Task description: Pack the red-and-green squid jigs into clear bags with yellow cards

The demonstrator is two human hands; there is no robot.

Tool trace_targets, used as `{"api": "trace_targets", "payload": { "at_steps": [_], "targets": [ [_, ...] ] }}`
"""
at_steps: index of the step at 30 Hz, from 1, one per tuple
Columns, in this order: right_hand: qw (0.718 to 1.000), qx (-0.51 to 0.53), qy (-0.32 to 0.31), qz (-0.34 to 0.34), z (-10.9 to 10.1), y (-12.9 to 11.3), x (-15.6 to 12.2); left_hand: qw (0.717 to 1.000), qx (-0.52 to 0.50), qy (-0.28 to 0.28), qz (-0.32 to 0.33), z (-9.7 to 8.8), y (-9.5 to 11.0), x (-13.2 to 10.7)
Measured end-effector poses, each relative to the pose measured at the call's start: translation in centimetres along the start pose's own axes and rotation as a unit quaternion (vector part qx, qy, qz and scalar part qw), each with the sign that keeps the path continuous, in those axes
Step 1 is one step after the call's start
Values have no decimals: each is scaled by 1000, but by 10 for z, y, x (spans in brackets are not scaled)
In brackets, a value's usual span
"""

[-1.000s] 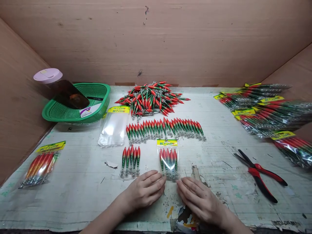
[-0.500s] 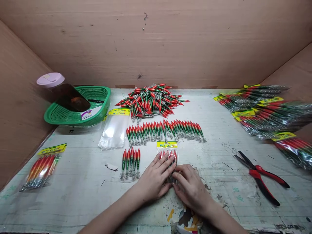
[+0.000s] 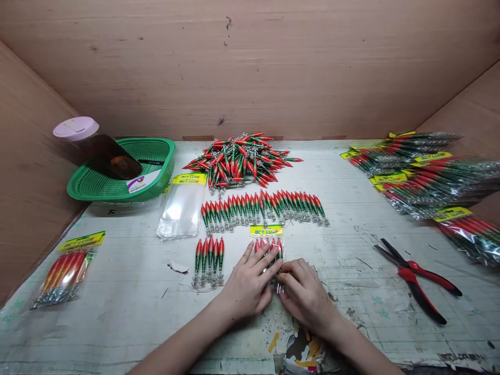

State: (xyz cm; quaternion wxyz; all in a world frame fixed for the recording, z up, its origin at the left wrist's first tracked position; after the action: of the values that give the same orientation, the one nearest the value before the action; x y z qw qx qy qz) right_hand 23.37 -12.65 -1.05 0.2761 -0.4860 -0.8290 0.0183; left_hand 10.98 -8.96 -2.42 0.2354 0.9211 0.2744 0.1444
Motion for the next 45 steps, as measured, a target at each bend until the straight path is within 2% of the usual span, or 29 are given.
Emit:
{"api": "trace_targets", "payload": {
  "at_steps": [5,9,18,21,33,45],
  "targets": [
    [1000,-8,8,10,2,-2,0,997,-51,30,-50,-3,5,5],
    [1000,-16,8,15,4,-1,-1,995,-68,27,-66,-4,8,7],
    [999,31,-26,2,-3,2,2,997,-49,-13,-56,-11,8,7],
    [998,56,-42,-1,-4,4,2,997,-50,-5,-52,-11,7,8],
    [998,47,-25,30,1,3,0,998,-40,16,-48,-3,2,7],
    [994,77,-15,82,8,2,0,997,-26,33,-60,-6,10,17]
  ]
}}
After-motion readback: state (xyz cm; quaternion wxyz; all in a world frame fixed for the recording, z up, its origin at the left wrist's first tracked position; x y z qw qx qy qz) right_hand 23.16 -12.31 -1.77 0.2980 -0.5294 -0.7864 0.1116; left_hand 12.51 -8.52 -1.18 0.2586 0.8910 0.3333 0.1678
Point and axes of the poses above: each hand's wrist, its own x-axis towards the middle knuckle, its own z-axis out of the palm, y = z × x, the point moved 5 cm from there along x, towards the middle knuckle, and after that the axes turned 7 degrees about -x, right-handed, at the moved point
